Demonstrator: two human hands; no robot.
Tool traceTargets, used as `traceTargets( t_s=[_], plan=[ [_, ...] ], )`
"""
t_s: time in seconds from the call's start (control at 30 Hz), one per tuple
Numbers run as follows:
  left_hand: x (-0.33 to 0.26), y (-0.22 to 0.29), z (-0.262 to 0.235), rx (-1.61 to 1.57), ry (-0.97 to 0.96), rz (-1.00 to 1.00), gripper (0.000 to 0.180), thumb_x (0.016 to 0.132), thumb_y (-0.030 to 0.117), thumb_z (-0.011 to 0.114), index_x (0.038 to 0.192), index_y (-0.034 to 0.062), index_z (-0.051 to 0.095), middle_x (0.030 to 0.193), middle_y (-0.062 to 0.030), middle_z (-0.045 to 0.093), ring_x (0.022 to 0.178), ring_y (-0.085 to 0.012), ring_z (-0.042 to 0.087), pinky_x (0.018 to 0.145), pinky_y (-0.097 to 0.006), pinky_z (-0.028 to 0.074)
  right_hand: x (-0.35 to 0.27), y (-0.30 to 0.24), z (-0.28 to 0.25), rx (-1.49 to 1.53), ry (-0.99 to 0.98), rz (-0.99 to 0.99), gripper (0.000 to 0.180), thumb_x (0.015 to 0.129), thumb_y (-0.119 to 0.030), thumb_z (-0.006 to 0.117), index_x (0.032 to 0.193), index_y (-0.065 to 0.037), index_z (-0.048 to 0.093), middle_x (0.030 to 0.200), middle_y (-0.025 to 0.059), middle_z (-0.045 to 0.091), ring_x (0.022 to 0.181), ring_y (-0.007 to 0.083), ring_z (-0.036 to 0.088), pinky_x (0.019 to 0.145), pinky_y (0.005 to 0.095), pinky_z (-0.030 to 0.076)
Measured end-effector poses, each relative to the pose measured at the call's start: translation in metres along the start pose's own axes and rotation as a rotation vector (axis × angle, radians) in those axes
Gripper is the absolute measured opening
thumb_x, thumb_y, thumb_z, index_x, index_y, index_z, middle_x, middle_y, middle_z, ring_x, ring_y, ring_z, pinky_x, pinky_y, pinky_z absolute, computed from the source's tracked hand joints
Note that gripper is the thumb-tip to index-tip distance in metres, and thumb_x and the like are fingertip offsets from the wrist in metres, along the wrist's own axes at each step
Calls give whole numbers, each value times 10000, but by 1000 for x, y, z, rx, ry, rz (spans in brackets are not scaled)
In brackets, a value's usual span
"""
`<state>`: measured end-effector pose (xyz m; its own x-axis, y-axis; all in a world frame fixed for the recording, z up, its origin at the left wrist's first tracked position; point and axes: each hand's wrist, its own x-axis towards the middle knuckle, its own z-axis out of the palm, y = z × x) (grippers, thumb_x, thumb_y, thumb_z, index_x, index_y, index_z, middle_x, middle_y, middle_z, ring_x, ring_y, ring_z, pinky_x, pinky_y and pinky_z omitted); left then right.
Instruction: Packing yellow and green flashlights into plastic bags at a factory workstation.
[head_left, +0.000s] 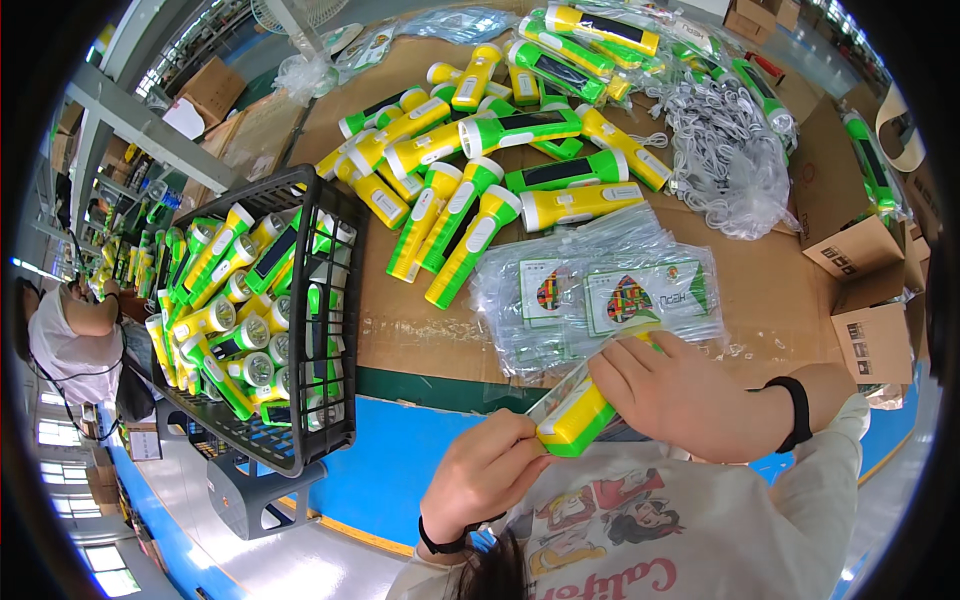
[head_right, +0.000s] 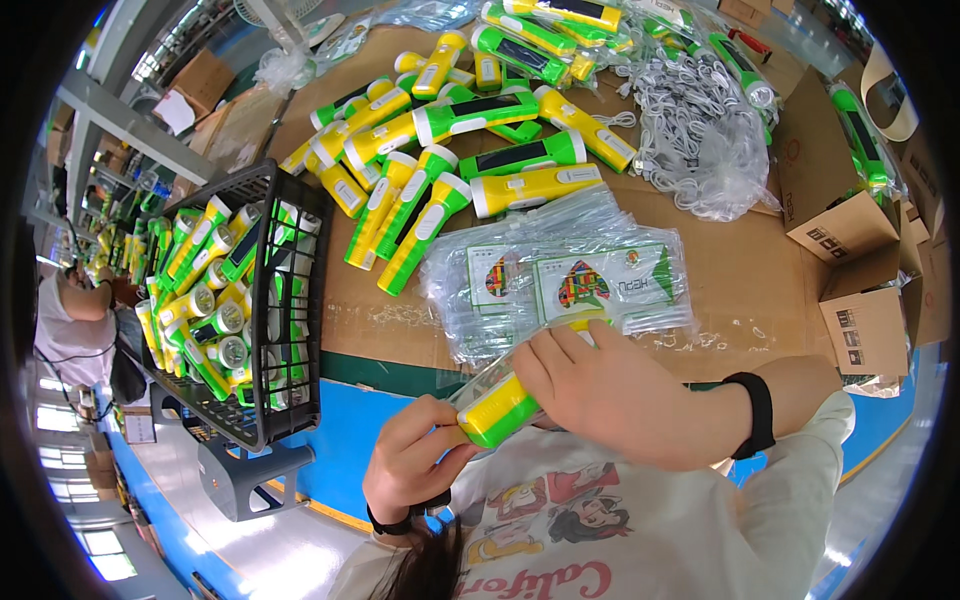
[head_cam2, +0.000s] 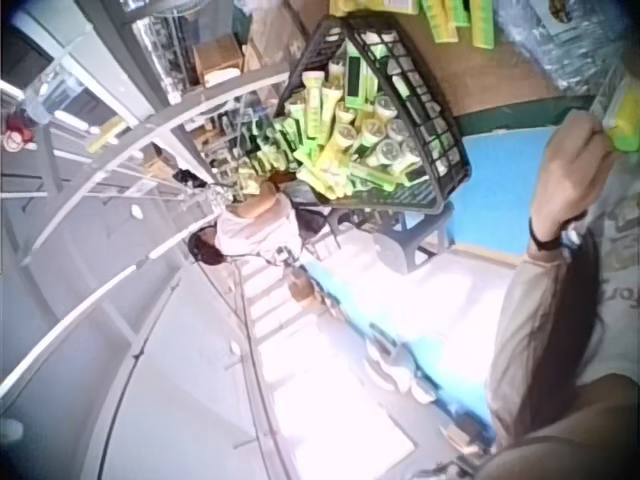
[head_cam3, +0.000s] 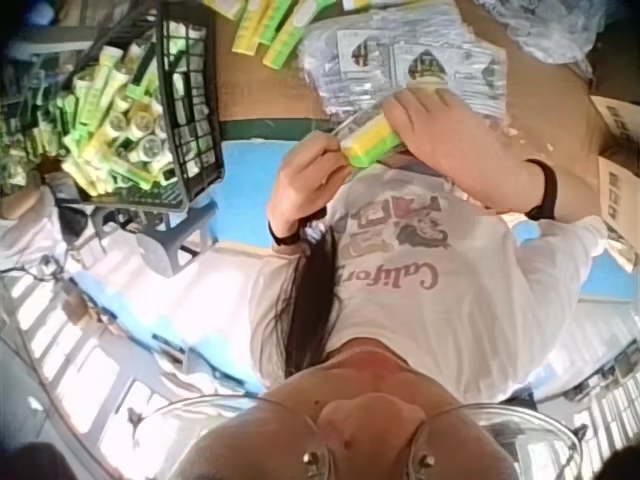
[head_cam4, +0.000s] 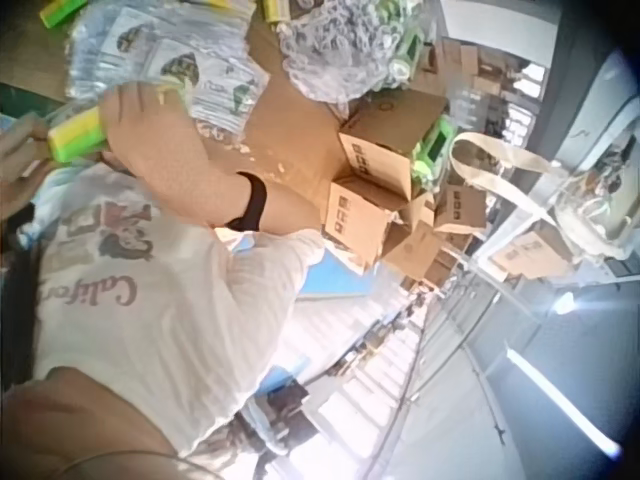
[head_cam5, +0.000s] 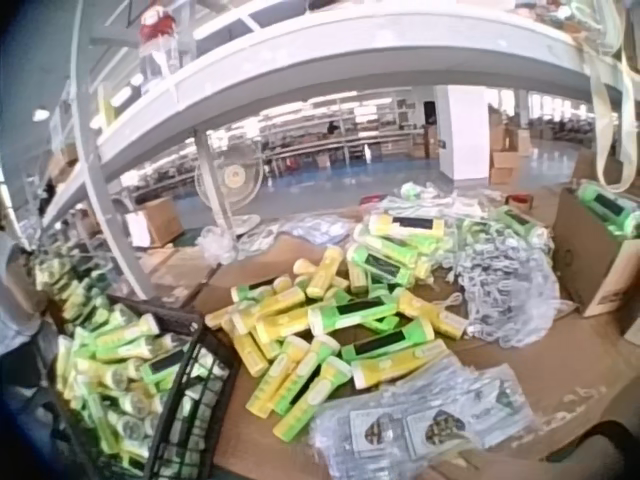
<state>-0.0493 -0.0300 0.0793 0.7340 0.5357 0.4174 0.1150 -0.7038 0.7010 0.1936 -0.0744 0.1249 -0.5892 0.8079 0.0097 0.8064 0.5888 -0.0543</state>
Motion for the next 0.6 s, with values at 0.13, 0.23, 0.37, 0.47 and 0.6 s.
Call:
traceTargets(
  t_s=[0.13, 0.23, 0.37, 0.47, 0.6],
  plan=[
    [14, 5, 1, -29, -36, 38, 213, 700, 25, 800, 824, -7, 630, 846, -114, 571, 698, -278, 582, 562, -366, 466, -4, -10, -7, -379, -80, 112, 344, 831, -290, 644, 1010, -4, 577, 915, 85, 596, 933, 219, 605, 759, 367, 496],
    [31, 2, 5, -48, -136, 75, 219, 711, 42, 799, 848, -2, 635, 850, -108, 577, 702, -279, 584, 572, -366, 471, 1, -8, 9, -427, -233, 89, 294, 875, -262, 614, 1009, -2, 588, 894, 77, 599, 906, 215, 615, 739, 371, 504],
    [42, -19, 15, 73, 9, 7, 244, 726, 48, 796, 899, 4, 629, 859, -108, 593, 736, -296, 591, 600, -366, 488, 18, 54, 11, 412, -157, -59, 292, 849, -149, 647, 1105, -13, 612, 989, 85, 650, 964, 229, 643, 836, 351, 520],
    [16, -32, 19, 109, 77, -129, 375, 716, -15, 798, 1060, 14, 652, 1016, -132, 619, 847, -295, 624, 685, -360, 520, 22, 111, -2, 967, 245, 76, 310, 900, -24, 596, 1208, -59, 610, 1146, 117, 659, 1057, 257, 645, 894, 353, 508],
    [0, -44, 44, -39, 289, -297, 604, 722, -77, 786, 1281, 26, 583, 1203, -137, 596, 1030, -248, 615, 854, -350, 521, 15, 258, 65, 116, 612, 464, 324, 885, 8, 570, 1202, -55, 588, 1226, 135, 620, 1209, 339, 561, 959, 419, 480]
  ],
)
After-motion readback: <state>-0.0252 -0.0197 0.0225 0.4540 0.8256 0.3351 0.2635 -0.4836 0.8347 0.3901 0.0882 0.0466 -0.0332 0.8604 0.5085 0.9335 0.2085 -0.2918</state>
